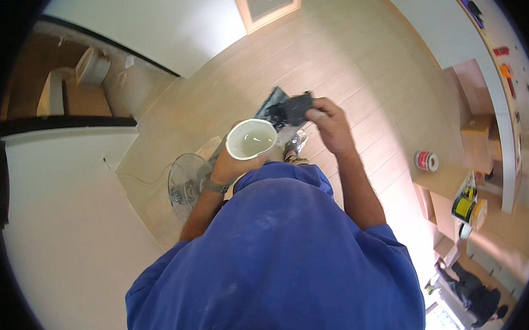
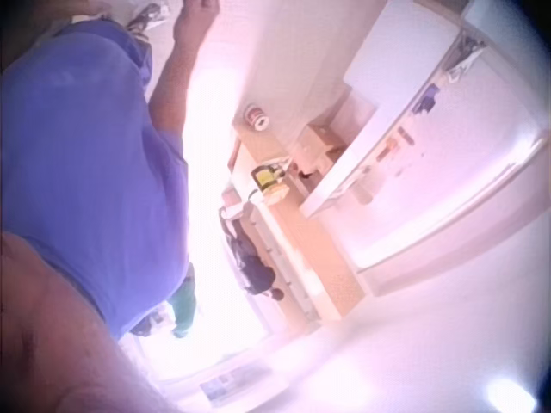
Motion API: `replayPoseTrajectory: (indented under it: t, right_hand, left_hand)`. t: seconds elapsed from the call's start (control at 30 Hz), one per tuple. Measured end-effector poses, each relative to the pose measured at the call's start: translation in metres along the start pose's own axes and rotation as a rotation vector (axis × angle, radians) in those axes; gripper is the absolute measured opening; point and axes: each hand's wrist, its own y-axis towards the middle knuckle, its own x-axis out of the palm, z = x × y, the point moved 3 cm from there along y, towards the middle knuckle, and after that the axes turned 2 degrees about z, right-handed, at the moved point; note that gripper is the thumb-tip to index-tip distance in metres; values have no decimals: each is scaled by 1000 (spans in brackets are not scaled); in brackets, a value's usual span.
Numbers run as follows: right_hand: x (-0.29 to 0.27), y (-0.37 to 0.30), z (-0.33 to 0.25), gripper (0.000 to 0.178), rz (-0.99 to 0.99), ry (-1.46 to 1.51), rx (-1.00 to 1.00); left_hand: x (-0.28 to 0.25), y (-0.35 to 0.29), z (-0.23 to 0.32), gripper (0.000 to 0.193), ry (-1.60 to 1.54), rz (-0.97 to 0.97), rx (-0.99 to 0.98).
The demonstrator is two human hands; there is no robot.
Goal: The person kneels on a tiled floor and uses a putty knife to spread a white paste into the grout lines. They hold a white cup in the other hand and repeatedly apply and smooth the material across multiple tile seams.
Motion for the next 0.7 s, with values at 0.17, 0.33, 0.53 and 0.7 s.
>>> replayPoseTrajectory:
  t: [0.17, 0.33, 0.53, 0.7]
  right_hand:
    - [-21, 0, -35, 16, 170, 73, -75]
    - [-7, -8, -71, 22, 104, 93, -102]
    - [46, -20, -116, 18, -65, -366, -146]
    - [113, -24, -132, 15, -490, -1060, -555]
  left_hand:
    - [-5, -1, -13, 66, 11, 12, 27]
    - [-2, -5, -15, 67, 7, 96, 69]
    - [0, -5, -12, 63, 74, 126, 98]
    - [2, -8, -6, 62, 148, 147, 115]
